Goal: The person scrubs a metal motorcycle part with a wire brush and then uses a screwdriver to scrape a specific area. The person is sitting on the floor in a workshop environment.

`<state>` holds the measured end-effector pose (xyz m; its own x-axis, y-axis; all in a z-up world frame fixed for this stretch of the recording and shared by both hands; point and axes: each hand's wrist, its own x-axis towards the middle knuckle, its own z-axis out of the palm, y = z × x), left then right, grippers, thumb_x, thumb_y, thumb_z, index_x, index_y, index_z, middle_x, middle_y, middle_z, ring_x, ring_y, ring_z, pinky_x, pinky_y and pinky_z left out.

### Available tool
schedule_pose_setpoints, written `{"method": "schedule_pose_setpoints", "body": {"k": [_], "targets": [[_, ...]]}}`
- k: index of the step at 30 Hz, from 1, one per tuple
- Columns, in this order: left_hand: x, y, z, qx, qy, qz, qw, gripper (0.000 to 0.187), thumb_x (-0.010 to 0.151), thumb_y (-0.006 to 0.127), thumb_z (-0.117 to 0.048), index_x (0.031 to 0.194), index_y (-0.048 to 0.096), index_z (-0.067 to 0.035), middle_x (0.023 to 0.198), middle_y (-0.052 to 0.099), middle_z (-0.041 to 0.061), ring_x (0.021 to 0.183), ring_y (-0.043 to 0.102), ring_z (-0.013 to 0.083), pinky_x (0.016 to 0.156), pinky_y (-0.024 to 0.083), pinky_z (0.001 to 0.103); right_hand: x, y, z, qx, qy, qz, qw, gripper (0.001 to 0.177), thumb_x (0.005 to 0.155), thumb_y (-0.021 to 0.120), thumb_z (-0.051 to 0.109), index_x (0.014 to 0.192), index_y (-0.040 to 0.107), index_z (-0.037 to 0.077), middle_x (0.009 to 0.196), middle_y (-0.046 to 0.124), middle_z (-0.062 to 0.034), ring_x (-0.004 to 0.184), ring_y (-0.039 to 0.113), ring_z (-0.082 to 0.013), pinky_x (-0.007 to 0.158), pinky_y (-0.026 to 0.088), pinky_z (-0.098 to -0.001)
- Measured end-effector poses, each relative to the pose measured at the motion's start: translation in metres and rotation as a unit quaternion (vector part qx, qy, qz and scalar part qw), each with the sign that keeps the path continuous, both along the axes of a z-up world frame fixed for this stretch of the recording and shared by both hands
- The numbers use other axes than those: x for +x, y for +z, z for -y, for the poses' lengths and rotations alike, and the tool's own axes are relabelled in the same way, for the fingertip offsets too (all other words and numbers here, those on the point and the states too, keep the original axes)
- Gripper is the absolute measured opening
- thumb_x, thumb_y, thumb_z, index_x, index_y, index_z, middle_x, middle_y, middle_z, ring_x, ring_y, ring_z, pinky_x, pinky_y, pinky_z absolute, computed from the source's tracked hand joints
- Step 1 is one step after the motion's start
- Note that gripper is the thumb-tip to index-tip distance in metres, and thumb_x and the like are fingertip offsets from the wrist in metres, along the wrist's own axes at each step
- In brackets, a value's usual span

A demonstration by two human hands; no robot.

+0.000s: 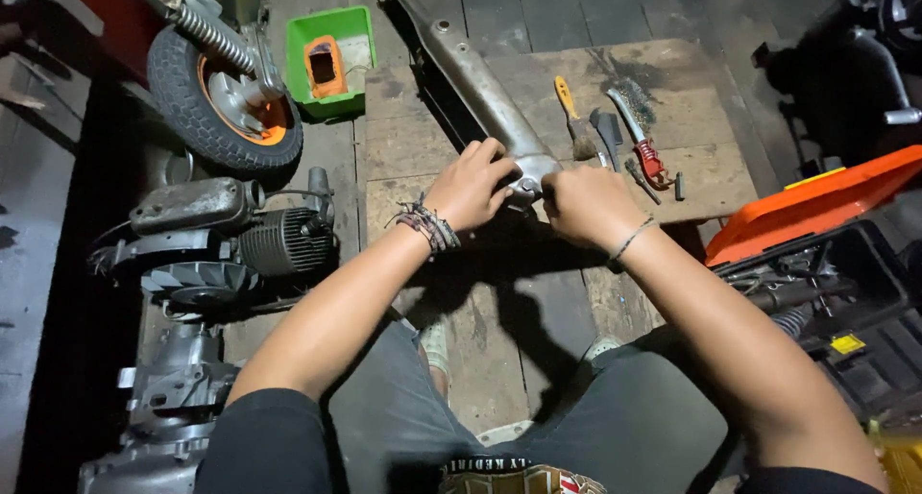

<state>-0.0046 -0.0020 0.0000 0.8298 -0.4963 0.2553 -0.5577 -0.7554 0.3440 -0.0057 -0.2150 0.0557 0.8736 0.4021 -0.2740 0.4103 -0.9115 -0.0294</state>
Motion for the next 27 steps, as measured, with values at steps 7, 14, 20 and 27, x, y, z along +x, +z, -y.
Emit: {"method": "schedule_pose_setpoints", "body": {"k": [7,14,20,27], "targets": [[0.0,0.004,0.0,-0.002,0.005,-0.005,1.0,0.029,0.09,0.073,-0.023,0.114,0.064,-0.01,0.118,0.053,0.01,0.111,0.056,0.0323,0.091,0.056,0.043,-0.01,0.006,-0.006,0.001,-0.006,-0.037,0.999,0.038,0.084,0.072,0.03,0.115,0.078,0.01,0.099,0.078,-0.0215,0.1,0.075,-0.0446,0.086,0.06,-0.0571],[0.001,0.003,-0.002,0.001,-0.001,0.0,1.0,0.032,0.089,0.073,-0.023,0.117,0.064,-0.011,0.117,0.053,0.009,0.109,0.057,0.0316,0.088,0.057,0.044,-0.023,0.018,-0.017,-0.006,0.021,-0.069,0.997,0.038,0.081,0.077,0.025,0.115,0.078,0.006,0.101,0.077,-0.0227,0.102,0.075,-0.0447,0.086,0.06,-0.0568],[0.007,0.0,-0.004,-0.028,-0.02,-0.003,0.999,0.029,0.088,0.074,-0.022,0.113,0.065,-0.01,0.115,0.053,0.01,0.108,0.056,0.0334,0.09,0.055,0.044,-0.003,0.024,0.0,-0.003,-0.013,-0.06,0.998,0.032,0.086,0.069,0.03,0.113,0.079,0.017,0.1,0.078,-0.0216,0.104,0.074,-0.0456,0.089,0.059,-0.0569],[0.005,0.002,-0.005,-0.044,-0.026,-0.004,0.999,0.027,0.087,0.075,-0.021,0.11,0.065,-0.011,0.114,0.053,0.009,0.106,0.056,0.0333,0.09,0.055,0.045,0.0,0.004,0.001,0.001,0.004,-0.039,0.999,0.03,0.092,0.062,0.035,0.113,0.076,0.02,0.096,0.078,-0.0214,0.102,0.074,-0.0453,0.089,0.059,-0.0573]]}}
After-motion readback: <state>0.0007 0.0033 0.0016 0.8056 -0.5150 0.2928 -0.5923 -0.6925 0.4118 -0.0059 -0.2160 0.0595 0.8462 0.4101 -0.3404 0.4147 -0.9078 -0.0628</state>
